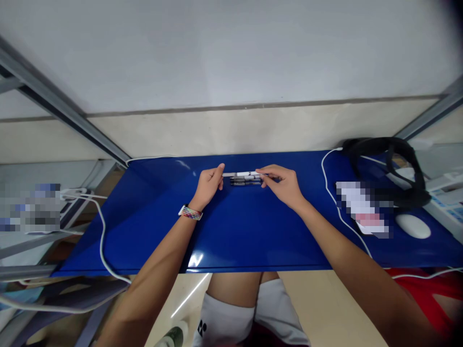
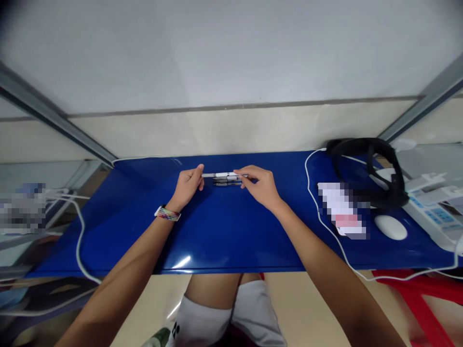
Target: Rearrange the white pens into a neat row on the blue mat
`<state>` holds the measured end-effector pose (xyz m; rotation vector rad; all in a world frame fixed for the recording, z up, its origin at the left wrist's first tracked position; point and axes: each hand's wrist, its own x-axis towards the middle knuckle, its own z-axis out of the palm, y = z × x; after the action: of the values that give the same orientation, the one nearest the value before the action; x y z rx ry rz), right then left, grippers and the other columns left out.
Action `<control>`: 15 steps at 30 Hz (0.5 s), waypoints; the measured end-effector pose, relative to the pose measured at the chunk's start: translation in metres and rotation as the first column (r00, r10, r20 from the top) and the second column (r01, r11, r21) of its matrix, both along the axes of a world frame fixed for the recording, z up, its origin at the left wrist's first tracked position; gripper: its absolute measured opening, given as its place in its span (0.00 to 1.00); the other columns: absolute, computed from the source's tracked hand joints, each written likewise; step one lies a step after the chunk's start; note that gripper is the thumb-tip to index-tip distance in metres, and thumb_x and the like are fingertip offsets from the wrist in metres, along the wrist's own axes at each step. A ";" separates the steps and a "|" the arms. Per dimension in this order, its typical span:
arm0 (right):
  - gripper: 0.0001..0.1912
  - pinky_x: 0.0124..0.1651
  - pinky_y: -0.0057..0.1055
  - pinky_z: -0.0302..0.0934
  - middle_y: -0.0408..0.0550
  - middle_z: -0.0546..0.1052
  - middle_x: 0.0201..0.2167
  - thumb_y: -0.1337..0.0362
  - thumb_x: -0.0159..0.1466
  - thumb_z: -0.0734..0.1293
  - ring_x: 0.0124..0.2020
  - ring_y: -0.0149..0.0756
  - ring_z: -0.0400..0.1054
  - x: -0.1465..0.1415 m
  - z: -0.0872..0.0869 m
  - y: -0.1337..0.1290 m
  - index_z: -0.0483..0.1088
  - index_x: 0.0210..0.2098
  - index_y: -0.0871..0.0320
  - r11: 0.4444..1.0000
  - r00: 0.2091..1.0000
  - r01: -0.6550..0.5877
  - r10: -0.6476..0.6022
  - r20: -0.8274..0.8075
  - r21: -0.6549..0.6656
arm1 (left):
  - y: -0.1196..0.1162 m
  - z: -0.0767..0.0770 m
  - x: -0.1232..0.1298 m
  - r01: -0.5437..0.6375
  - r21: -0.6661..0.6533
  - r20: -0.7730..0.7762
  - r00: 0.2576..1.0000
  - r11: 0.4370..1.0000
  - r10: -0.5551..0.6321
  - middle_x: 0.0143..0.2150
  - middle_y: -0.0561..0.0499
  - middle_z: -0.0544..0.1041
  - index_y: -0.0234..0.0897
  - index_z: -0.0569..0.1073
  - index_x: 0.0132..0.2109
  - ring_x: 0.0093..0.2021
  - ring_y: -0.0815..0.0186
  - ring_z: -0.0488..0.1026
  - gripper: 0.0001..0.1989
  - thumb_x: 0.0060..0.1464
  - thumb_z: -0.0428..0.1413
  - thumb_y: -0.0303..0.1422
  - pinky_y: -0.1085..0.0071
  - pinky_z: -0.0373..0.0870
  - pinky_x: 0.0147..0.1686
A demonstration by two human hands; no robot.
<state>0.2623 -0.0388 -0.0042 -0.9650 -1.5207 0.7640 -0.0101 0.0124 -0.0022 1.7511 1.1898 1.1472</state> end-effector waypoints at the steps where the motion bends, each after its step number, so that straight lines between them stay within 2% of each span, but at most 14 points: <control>1: 0.09 0.36 0.38 0.75 0.49 0.85 0.47 0.56 0.70 0.75 0.30 0.34 0.79 -0.001 0.000 -0.001 0.88 0.46 0.49 1.000 1.000 -0.004 0.004 -0.002 0.003 | 0.001 -0.001 -0.001 -0.012 0.001 0.001 1.000 1.000 0.012 0.16 0.51 0.69 0.40 0.66 0.18 0.20 0.69 0.63 0.38 0.72 0.53 0.59 0.69 0.61 0.28; 3: 0.11 0.34 0.37 0.74 0.49 0.86 0.42 0.54 0.69 0.76 0.28 0.34 0.78 -0.004 0.000 -0.002 0.88 0.47 0.51 0.999 0.999 -0.022 0.021 -0.030 -0.044 | 0.003 -0.002 -0.001 -0.037 0.003 0.014 0.999 0.999 0.037 0.16 0.52 0.69 0.40 0.65 0.18 0.20 0.70 0.63 0.39 0.72 0.53 0.59 0.70 0.61 0.28; 5: 0.15 0.32 0.36 0.72 0.47 0.84 0.33 0.52 0.68 0.78 0.27 0.36 0.78 -0.007 -0.001 -0.001 0.87 0.48 0.53 0.991 0.997 -0.043 0.034 -0.068 -0.124 | 0.004 -0.003 -0.002 -0.051 -0.001 0.041 0.998 0.999 0.051 0.17 0.52 0.69 0.40 0.66 0.19 0.20 0.70 0.65 0.38 0.72 0.52 0.59 0.70 0.62 0.28; 7: 0.18 0.33 0.37 0.73 0.46 0.83 0.29 0.50 0.65 0.79 0.26 0.37 0.78 -0.008 -0.003 0.001 0.87 0.48 0.55 0.979 0.993 -0.058 0.037 -0.110 -0.193 | 0.004 -0.003 -0.002 -0.038 -0.016 0.074 0.997 0.999 0.039 0.19 0.53 0.70 0.39 0.69 0.23 0.21 0.69 0.67 0.36 0.72 0.53 0.60 0.70 0.63 0.27; 11: 0.20 0.37 0.39 0.77 0.49 0.87 0.35 0.49 0.60 0.83 0.27 0.38 0.79 -0.004 -0.004 0.007 0.86 0.46 0.54 0.953 0.969 -0.107 0.035 -0.246 -0.285 | 0.000 -0.003 -0.001 0.084 -0.045 0.091 0.993 0.995 -0.079 0.22 0.54 0.71 0.39 0.75 0.31 0.22 0.69 0.68 0.29 0.70 0.57 0.58 0.70 0.64 0.27; 15: 0.20 0.37 0.38 0.77 0.48 0.87 0.34 0.50 0.59 0.83 0.28 0.37 0.80 -0.003 -0.004 0.008 0.86 0.45 0.54 0.948 0.956 -0.123 0.033 -0.291 -0.295 | -0.003 -0.002 0.001 0.128 -0.042 0.060 0.990 0.991 -0.125 0.20 0.55 0.68 0.40 0.69 0.28 0.22 0.69 0.65 0.30 0.73 0.56 0.56 0.70 0.62 0.29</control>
<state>0.2596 -0.0303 -0.0086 -0.9783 -1.2152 1.1737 -0.0091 0.0099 -0.0043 1.7219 1.0470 1.0796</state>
